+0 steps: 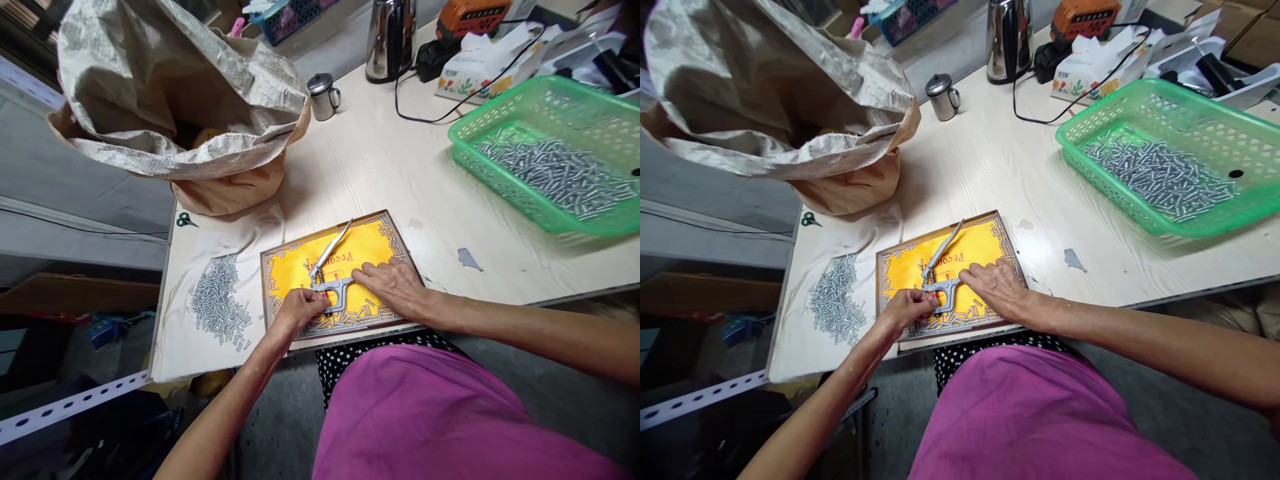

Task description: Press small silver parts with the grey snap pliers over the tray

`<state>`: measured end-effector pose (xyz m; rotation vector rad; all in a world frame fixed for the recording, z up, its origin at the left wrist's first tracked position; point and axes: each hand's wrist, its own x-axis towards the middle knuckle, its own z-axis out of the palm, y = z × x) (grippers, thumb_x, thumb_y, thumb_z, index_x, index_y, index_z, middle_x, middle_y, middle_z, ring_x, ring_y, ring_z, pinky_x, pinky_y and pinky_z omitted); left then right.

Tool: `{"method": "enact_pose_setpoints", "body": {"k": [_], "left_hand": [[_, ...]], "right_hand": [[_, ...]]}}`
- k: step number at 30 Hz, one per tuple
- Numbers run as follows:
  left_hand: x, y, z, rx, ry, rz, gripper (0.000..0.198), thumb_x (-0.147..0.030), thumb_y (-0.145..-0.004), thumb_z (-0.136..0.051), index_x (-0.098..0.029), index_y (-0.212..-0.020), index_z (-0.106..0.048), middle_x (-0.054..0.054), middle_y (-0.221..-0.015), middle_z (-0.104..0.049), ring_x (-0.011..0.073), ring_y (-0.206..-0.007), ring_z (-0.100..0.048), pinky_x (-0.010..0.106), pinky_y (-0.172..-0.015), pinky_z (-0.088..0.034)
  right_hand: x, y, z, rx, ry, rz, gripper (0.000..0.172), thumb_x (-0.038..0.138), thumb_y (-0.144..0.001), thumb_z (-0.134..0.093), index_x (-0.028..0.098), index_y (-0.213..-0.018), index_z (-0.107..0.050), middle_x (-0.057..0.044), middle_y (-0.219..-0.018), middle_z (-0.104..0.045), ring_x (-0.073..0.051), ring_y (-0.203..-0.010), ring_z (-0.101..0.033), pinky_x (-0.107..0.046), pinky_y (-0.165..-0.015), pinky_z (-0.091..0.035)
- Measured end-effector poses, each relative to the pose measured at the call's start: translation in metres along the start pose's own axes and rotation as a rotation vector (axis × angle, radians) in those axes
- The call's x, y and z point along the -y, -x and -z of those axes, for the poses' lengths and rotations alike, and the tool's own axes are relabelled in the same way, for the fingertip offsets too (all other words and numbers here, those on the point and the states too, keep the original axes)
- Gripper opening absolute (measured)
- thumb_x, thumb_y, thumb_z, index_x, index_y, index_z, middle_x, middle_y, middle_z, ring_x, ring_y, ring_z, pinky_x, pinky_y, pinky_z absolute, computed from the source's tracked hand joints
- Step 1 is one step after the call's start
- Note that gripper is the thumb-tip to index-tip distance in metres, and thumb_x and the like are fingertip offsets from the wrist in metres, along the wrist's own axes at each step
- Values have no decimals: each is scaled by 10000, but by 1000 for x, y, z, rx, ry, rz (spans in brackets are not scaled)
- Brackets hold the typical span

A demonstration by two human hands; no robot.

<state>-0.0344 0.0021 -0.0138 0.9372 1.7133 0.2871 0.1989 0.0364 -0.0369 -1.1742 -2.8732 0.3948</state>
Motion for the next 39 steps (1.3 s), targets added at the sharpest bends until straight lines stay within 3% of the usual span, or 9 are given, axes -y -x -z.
{"method": "enact_pose_setpoints", "body": {"k": [3, 6, 11, 17, 21, 24, 30, 34, 39], "left_hand": [[5, 0, -2, -30, -43, -36, 300, -431, -604, -719, -157, -576, -600, -36, -488, -489, 75, -445, -407, 225, -477, -320], [8, 0, -4, -27, -44, -70, 338, -469, -622, -706, -164, -557, -578, -39, -483, -461, 74, -456, -385, 222, -480, -305], [7, 3, -5, -37, -58, -79, 361, -490, -623, -697, -170, -540, -551, -36, -484, -448, 74, -467, -357, 223, -486, -283], [8, 3, -7, -80, -105, -77, 300, -445, -642, -655, -166, -558, -584, -38, -482, -453, 81, -457, -364, 229, -480, -259], [5, 2, -9, -100, -153, -52, 269, -425, -616, -641, -161, -579, -603, -43, -481, -450, 85, -455, -374, 229, -475, -248], [3, 4, -10, -108, -196, -54, 264, -420, -618, -629, -158, -593, -612, -38, -492, -471, 88, -465, -387, 226, -476, -247], [1, 7, -11, -132, -236, -72, 275, -427, -646, -597, -158, -587, -601, -30, -505, -474, 93, -486, -390, 224, -483, -258], [2, 6, -11, -140, -237, -74, 273, -421, -640, -602, -161, -561, -590, -27, -503, -469, 92, -492, -389, 218, -486, -261], [8, 10, -13, -194, -141, -108, 261, -425, -639, -643, -163, -641, -647, -7, -573, -555, 114, -540, -469, 214, -507, -323]], "right_hand": [[0, -4, 0, -59, 82, 16, 162, 205, -984, -431, 211, -1035, -585, -59, -977, -651, -207, -842, -499, -358, -719, -218], [-4, -16, 10, -165, 133, 53, 230, 333, -1008, -416, 205, -989, -606, -77, -1001, -635, -236, -895, -466, -362, -717, -212], [-23, -54, 32, -322, 254, 123, 269, 158, -992, -357, 191, -1076, -610, -94, -1079, -613, -255, -986, -432, -377, -744, -230], [-44, -85, 16, -226, 282, 274, 267, 139, -981, -358, 165, -985, -624, -90, -974, -614, -244, -956, -433, -376, -760, -252], [-51, -83, 6, -264, 308, 256, 346, 108, -992, -258, 138, -1032, -600, -100, -964, -616, -236, -915, -439, -372, -757, -259], [-52, -79, 11, -263, 313, 234, 370, 106, -995, -234, 147, -1041, -598, -97, -966, -623, -231, -898, -438, -369, -751, -262], [-56, -74, 27, -247, 284, 205, 241, 189, -990, -361, 185, -1023, -600, -84, -984, -629, -242, -947, -435, -373, -755, -272], [-61, -75, 22, -156, 258, 257, 217, 186, -976, -402, 197, -972, -619, -71, -942, -635, -237, -956, -443, -370, -769, -284], [-60, -76, 17, -187, 253, 256, 251, 156, -990, -355, 175, -1001, -606, -80, -994, -635, -225, -926, -459, -358, -781, -286]]}}
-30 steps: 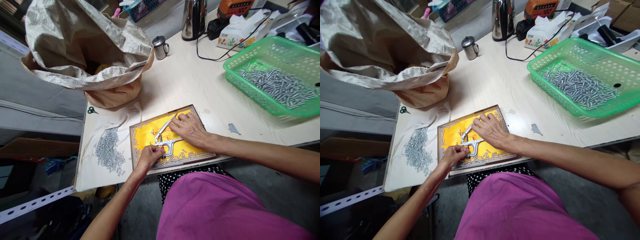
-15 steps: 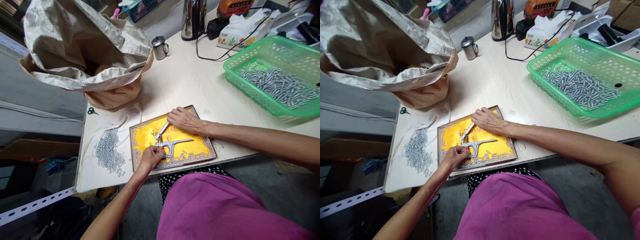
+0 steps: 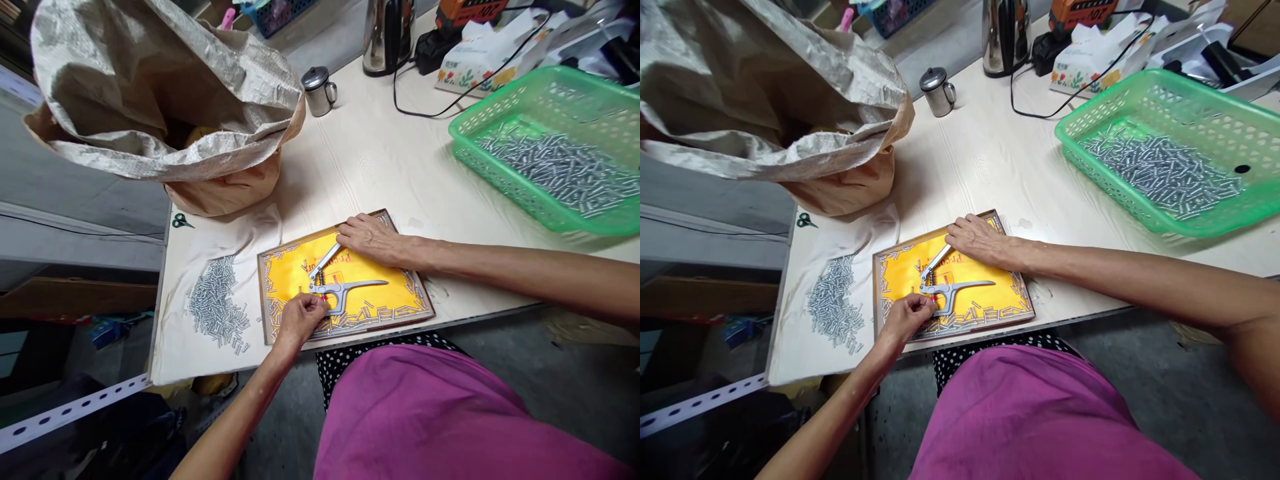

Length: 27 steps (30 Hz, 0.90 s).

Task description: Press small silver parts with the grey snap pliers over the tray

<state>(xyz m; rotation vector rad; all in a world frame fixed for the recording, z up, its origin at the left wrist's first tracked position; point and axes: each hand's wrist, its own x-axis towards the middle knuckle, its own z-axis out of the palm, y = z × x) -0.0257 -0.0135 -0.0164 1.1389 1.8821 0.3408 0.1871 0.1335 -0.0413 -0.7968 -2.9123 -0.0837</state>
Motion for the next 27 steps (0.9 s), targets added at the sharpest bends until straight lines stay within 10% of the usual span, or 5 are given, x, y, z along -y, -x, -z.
{"method": "enact_pose_setpoints", "body": {"k": [12, 27], "left_hand": [[7, 17, -3, -92, 270, 5, 337, -470, -645, -726, -147, -732, -695, 23, -693, -640, 121, -613, -537, 228, -587, -418], [-5, -1, 16, 186, 85, 149, 220, -343, -619, -755, -160, -640, -634, -24, -535, -573, 117, -489, -545, 238, -526, -429]], "right_hand": [[11, 16, 35, -104, 65, -40, 368, 162, -1023, -250, 191, -1026, -617, -66, -867, -647, -204, -833, -445, -372, -771, -267], [16, 21, 30, -46, 21, -50, 327, 134, -1000, -294, 186, -992, -617, -71, -854, -644, -214, -834, -452, -367, -771, -266]]}}
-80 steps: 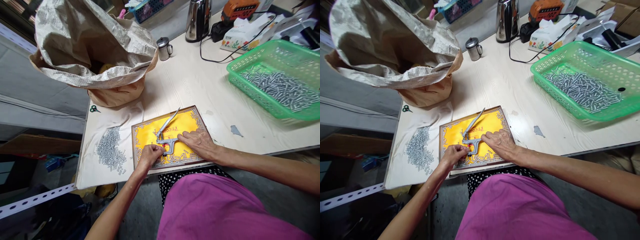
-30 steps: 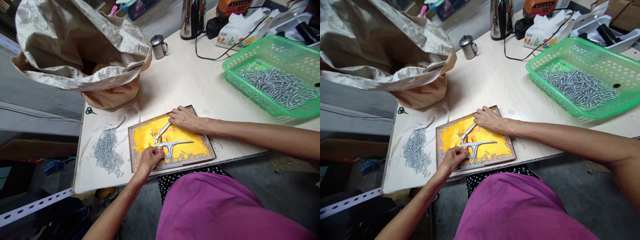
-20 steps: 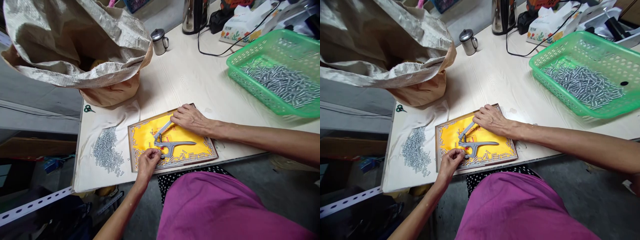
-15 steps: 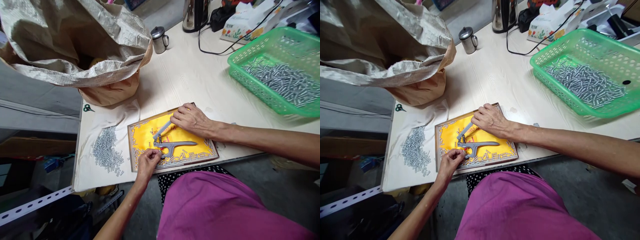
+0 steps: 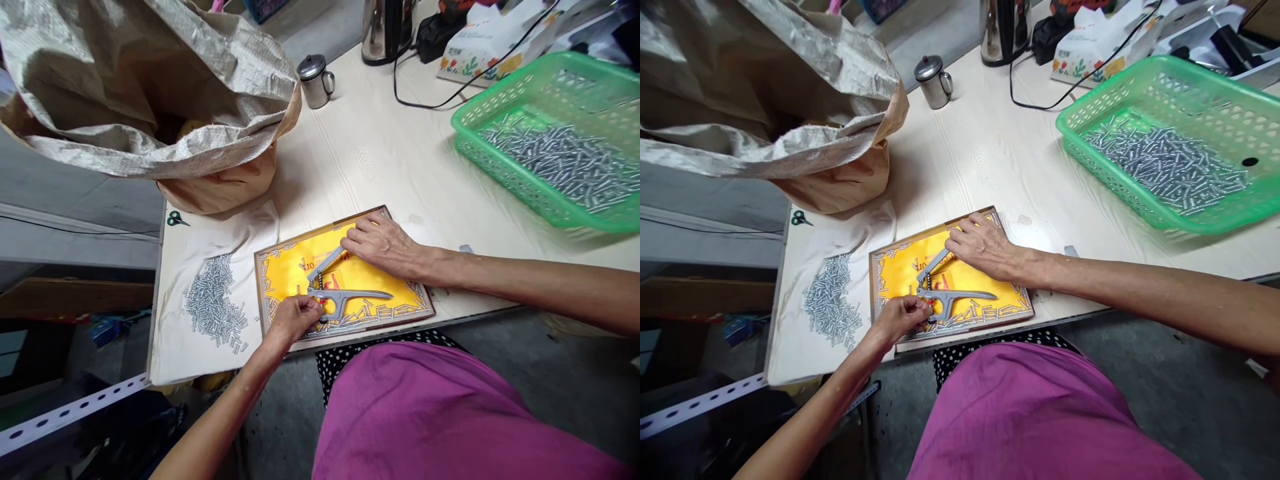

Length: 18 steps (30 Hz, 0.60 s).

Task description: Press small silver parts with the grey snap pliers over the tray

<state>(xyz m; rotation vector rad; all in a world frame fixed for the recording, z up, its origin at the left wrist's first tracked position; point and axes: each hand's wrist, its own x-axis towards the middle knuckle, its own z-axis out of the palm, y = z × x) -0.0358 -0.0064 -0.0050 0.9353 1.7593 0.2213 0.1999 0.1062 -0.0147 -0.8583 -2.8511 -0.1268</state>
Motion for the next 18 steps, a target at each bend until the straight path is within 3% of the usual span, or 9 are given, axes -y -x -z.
{"method": "enact_pose_setpoints", "body": {"k": [7, 10, 15, 18], "left_hand": [[-3, 0, -1, 0, 9, 39, 139, -249, -645, -730, -153, -618, -633, -32, -526, -562, 105, -478, -544, 237, -532, -457], [-5, -1, -2, -2, 24, 54, 139, -233, -639, -739, -150, -611, -630, -35, -530, -562, 96, -470, -532, 239, -537, -469], [-7, -2, 0, 25, -13, 73, 137, -239, -649, -735, -148, -622, -635, -33, -533, -566, 98, -483, -538, 235, -547, -475], [-8, -3, 1, 42, -59, 66, 135, -250, -664, -714, -153, -622, -631, -38, -534, -560, 98, -492, -539, 227, -551, -468]], "right_hand": [[4, 12, -16, 48, -99, -58, 265, 157, -982, -364, 174, -1035, -623, -79, -937, -642, -223, -875, -469, -370, -780, -254], [13, 17, -17, 46, -157, -99, 283, 303, -991, -425, 150, -1143, -608, -100, -976, -642, -241, -903, -489, -387, -815, -265], [29, 30, -7, 48, -233, -94, 927, 760, -820, -501, 84, -1446, -395, -190, -1187, -585, -342, -1056, -491, -525, -963, -243], [33, 34, -1, 106, -238, -81, 1058, 785, -744, -564, 93, -1504, -317, -216, -1224, -558, -374, -1089, -480, -574, -982, -224]]}}
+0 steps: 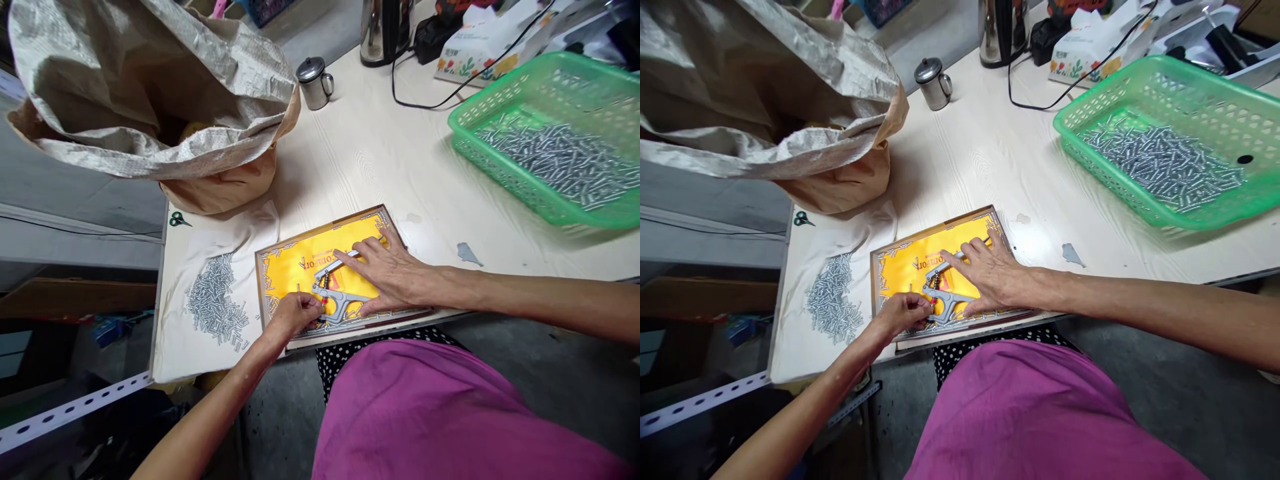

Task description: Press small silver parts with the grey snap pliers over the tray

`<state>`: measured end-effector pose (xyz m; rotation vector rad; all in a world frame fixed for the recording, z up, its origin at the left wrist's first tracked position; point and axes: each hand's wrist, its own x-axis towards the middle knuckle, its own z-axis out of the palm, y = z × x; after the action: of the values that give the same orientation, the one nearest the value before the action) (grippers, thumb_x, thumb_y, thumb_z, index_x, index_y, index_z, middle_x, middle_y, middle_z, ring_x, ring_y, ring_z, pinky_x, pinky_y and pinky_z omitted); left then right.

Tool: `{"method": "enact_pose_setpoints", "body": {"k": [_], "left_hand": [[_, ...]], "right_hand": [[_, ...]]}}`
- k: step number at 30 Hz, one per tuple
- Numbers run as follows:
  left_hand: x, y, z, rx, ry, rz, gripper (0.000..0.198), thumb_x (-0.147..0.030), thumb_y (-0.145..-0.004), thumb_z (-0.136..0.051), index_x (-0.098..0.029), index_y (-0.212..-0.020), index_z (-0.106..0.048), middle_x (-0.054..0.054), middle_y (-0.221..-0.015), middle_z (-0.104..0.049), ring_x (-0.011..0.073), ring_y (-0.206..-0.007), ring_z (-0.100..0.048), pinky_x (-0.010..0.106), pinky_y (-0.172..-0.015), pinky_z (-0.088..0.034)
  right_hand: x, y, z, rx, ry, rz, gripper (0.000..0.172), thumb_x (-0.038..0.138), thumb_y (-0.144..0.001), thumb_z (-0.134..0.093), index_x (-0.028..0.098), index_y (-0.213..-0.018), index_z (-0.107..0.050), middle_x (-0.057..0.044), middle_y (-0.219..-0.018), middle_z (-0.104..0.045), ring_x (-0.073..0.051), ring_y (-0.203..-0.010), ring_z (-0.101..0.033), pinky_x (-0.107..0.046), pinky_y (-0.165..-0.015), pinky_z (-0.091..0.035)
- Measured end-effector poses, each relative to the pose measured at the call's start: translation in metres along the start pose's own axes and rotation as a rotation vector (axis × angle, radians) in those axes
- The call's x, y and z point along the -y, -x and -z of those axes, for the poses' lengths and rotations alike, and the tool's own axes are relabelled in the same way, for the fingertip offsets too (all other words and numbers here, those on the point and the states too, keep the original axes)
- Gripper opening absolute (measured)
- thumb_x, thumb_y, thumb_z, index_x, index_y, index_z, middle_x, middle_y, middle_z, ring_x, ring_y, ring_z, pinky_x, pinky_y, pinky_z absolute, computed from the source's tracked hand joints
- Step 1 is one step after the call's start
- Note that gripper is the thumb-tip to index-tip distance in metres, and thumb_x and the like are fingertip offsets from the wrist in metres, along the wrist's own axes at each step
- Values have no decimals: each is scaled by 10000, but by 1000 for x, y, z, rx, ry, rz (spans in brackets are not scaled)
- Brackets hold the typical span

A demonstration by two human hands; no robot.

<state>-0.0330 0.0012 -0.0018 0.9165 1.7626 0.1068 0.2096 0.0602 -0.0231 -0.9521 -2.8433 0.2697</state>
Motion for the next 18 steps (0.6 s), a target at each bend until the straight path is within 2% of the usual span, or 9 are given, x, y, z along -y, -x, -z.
{"method": "enact_pose_setpoints", "body": {"k": [3, 9, 11, 13, 14, 16, 18], "left_hand": [[0, -1, 1, 11, -54, -19, 131, -256, -677, -697, -156, -624, -630, -40, -529, -553, 104, -504, -544, 227, -562, -463], [2, 1, 3, 21, -211, -45, 147, -270, -753, -642, -149, -672, -659, -19, -533, -581, 137, -544, -583, 241, -581, -462], [0, 8, 2, -36, -326, -109, 183, -275, -790, -622, -145, -668, -667, 8, -583, -612, 158, -584, -603, 270, -614, -483], [-6, 19, -2, -229, -459, -288, 181, -297, -813, -639, -139, -743, -696, 58, -747, -671, 198, -713, -638, 323, -702, -518], [-10, 24, -4, -354, -527, -419, 187, -314, -811, -667, -137, -847, -712, 91, -881, -690, 231, -825, -648, 363, -771, -529], [-20, 30, -9, -557, -664, -695, 419, -339, -781, -736, -138, -1140, -659, 149, -1171, -646, 308, -1089, -591, 460, -928, -500], [-30, 30, -13, -620, -816, -884, 663, -329, -768, -762, -132, -1347, -507, 184, -1321, -569, 353, -1242, -495, 536, -1034, -428]], "right_hand": [[3, 3, -1, 12, 16, -10, 981, 678, -776, -601, 112, -1517, -299, -217, -1230, -549, -375, -1087, -474, -584, -979, -224], [10, 7, -9, -45, -24, -13, 792, 474, -841, -608, 91, -1476, -333, -190, -1196, -566, -332, -1037, -477, -478, -898, -302], [12, 8, -7, -54, -57, -14, 740, 411, -851, -614, 81, -1458, -348, -182, -1183, -573, -318, -1019, -483, -452, -869, -319], [12, 6, -3, -61, -87, -13, 702, 368, -857, -614, 70, -1441, -362, -177, -1163, -581, -307, -1001, -489, -436, -849, -332], [12, 4, -1, -69, -98, -11, 688, 357, -860, -612, 66, -1434, -368, -177, -1155, -585, -304, -997, -491, -431, -844, -336], [12, -1, 5, -99, -107, 1, 651, 343, -866, -601, 66, -1416, -387, -178, -1147, -590, -302, -1004, -493, -428, -846, -344], [12, -8, 10, -152, -115, 28, 615, 338, -876, -583, 73, -1399, -397, -172, -1148, -594, -298, -1013, -499, -427, -857, -356]]}}
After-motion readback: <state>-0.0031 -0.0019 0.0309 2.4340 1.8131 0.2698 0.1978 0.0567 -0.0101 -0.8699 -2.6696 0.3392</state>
